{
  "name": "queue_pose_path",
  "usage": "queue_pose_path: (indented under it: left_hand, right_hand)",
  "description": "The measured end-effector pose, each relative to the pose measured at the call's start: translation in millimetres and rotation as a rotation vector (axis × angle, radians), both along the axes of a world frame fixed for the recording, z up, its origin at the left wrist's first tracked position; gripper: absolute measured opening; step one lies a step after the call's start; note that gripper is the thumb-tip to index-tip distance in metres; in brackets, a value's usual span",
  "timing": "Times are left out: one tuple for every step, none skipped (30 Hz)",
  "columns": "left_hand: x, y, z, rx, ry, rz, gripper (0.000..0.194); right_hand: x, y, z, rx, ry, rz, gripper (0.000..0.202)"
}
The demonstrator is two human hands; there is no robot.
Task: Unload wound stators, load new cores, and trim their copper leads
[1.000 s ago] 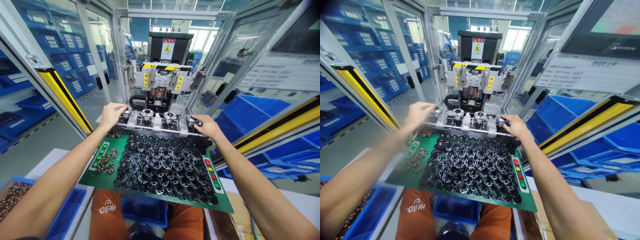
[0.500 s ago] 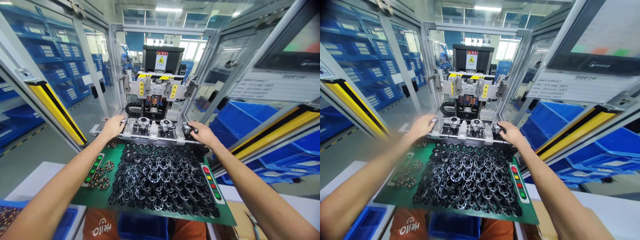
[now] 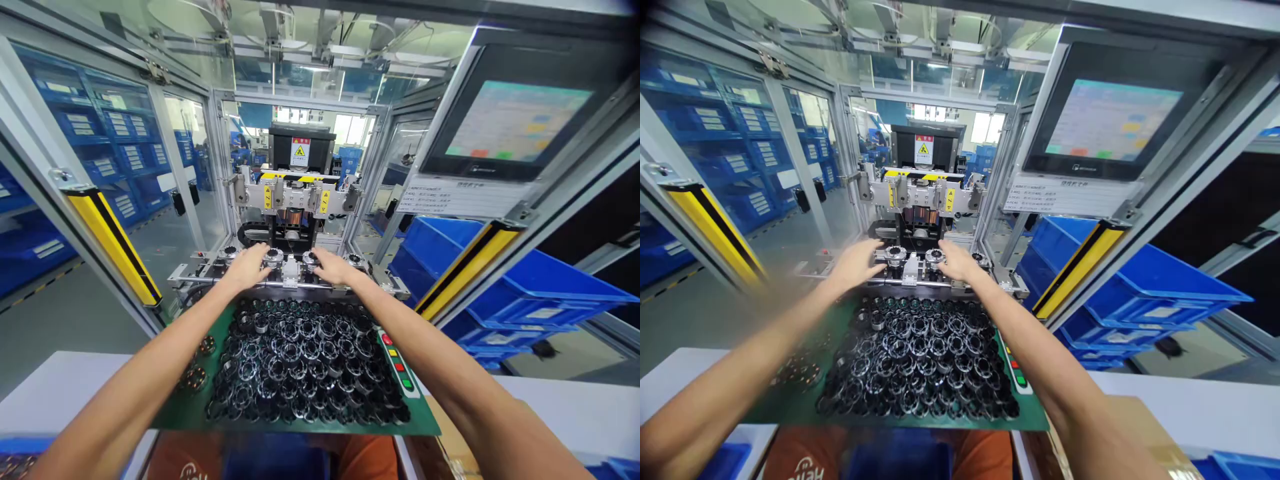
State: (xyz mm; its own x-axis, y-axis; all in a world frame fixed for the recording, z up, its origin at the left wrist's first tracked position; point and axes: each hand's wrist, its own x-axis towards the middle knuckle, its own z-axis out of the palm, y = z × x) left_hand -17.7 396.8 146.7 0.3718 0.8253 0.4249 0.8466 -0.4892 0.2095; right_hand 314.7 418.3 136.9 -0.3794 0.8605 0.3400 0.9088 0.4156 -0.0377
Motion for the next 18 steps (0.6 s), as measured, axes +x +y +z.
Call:
queue_pose_path:
  left_hand:
    - [-16, -12, 6.7, 0.044, -0.048, 0.031, 0.051]
    - [-34, -25, 12.3, 0.089, -0.107, 0.084, 0.044]
    - [-52, -41, 15.7, 0.131, -0.172, 0.149, 0.034]
    - [-69, -58, 15.7, 0.169, -0.235, 0.21, 0.029]
    - [-86, -76, 11.7, 0.195, -0.289, 0.256, 0.03]
    - [-101, -96, 3.7, 0.209, -0.333, 0.289, 0.031]
    - [-115, -115, -8.0, 0.215, -0.367, 0.316, 0.033]
    - [-129, -135, -22.7, 0.214, -0.39, 0.339, 0.036]
    - [-142, -155, -39.4, 0.209, -0.402, 0.363, 0.039]
    - [-154, -174, -56.9, 0.198, -0.404, 0.386, 0.04]
    - [-166, -193, -74.3, 0.187, -0.398, 0.404, 0.041]
    - [-176, -210, -90.6, 0.177, -0.389, 0.414, 0.042]
    - [-184, -226, -105.1, 0.161, -0.374, 0.409, 0.041]
    - [-190, -239, -117.6, 0.143, -0.354, 0.389, 0.04]
    - [-194, -251, -128.0, 0.122, -0.33, 0.362, 0.038]
    - [-196, -259, -136.4, 0.1, -0.302, 0.332, 0.038]
    - [-196, -265, -143.2, 0.08, -0.274, 0.306, 0.039]
    - [-194, -268, -148.7, 0.064, -0.249, 0.291, 0.04]
  right_hand:
    - [10, -2, 2.7, 0.01, 0.021, -0.032, 0.048]
    - [23, -5, 5.7, 0.02, 0.048, -0.073, 0.049]
    - [37, -8, 8.7, 0.026, 0.078, -0.119, 0.05]
    - [52, -12, 11.7, 0.021, 0.109, -0.16, 0.051]
    - [65, -17, 14.4, 0.004, 0.139, -0.184, 0.05]
    - [77, -23, 16.8, -0.02, 0.17, -0.19, 0.05]
    - [88, -31, 18.9, -0.04, 0.205, -0.183, 0.05]
    - [97, -40, 20.2, -0.048, 0.248, -0.168, 0.05]
    - [106, -51, 20.3, -0.046, 0.297, -0.157, 0.05]
    - [114, -66, 18.5, -0.032, 0.354, -0.16, 0.05]
    - [122, -84, 14.0, -0.011, 0.417, -0.176, 0.053]
    - [129, -105, 6.3, 0.012, 0.485, -0.207, 0.058]
    - [136, -129, -5.0, 0.036, 0.557, -0.25, 0.064]
    - [141, -155, -19.7, 0.064, 0.628, -0.313, 0.067]
    - [145, -182, -37.4, 0.098, 0.688, -0.398, 0.067]
    - [147, -209, -57.5, 0.13, 0.738, -0.493, 0.063]
    - [147, -234, -79.0, 0.159, 0.78, -0.58, 0.059]
    - [146, -258, -100.7, 0.179, 0.812, -0.652, 0.059]
